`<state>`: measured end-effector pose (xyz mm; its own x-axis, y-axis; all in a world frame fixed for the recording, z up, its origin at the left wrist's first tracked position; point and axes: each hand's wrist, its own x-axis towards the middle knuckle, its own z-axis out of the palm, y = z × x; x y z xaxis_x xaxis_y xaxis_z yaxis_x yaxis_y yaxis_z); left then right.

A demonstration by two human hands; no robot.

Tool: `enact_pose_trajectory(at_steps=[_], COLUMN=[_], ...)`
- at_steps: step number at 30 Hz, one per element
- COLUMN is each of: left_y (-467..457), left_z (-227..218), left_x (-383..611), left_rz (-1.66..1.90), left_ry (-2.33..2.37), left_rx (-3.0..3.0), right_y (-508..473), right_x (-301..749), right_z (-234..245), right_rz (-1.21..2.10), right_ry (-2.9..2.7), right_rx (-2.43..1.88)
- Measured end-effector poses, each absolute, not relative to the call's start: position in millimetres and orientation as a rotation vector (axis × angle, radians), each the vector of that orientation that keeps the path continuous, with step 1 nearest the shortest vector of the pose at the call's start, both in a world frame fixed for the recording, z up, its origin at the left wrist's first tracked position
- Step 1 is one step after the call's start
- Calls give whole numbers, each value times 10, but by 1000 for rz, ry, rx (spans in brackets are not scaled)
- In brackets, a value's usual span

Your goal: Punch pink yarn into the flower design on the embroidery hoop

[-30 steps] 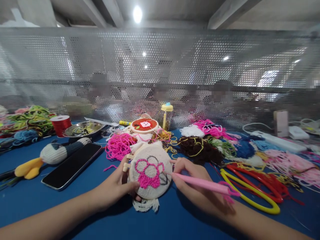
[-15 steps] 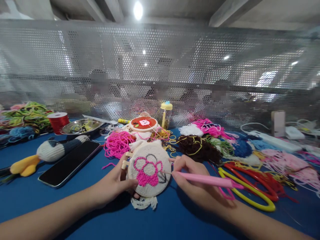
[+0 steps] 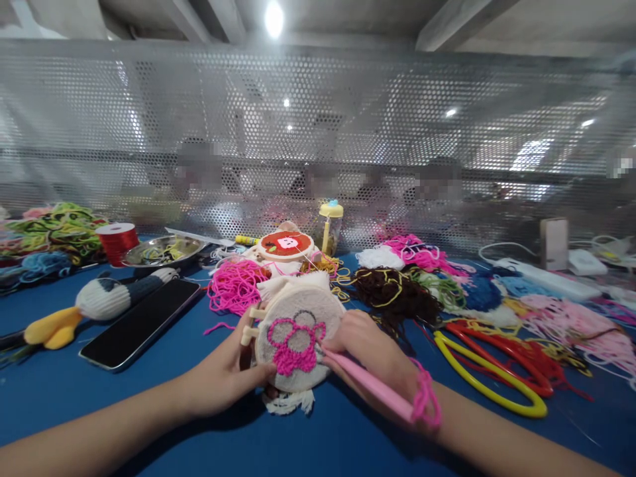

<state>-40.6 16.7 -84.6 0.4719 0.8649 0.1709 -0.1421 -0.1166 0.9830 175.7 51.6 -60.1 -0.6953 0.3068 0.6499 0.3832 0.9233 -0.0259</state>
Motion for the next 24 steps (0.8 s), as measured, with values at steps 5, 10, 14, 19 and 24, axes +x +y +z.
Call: enact_pose_trajectory(at_steps=[5,10,14,19,24], left_y=[126,142,184,204,211], left_z=[-865,-853,-823,-808,-817], left_x=[-442,-436,-406,-411,-422], left_rz=[1062,1041,962,957,957], left_ry=[883,833,722,688,686], left_rx=[1904,1814,1443,1314,1296], right_y=[518,446,376,332,377], right_x=[1715,1681,1699,1761,1803], right_z=[-655,-639,-558,-450,-487], right_rz=[-430,-420,-109,289,417], right_ry=[-2386,-2378,-2340,-2280,-2235], right_rx=[-442,-451,-582,-858,-860])
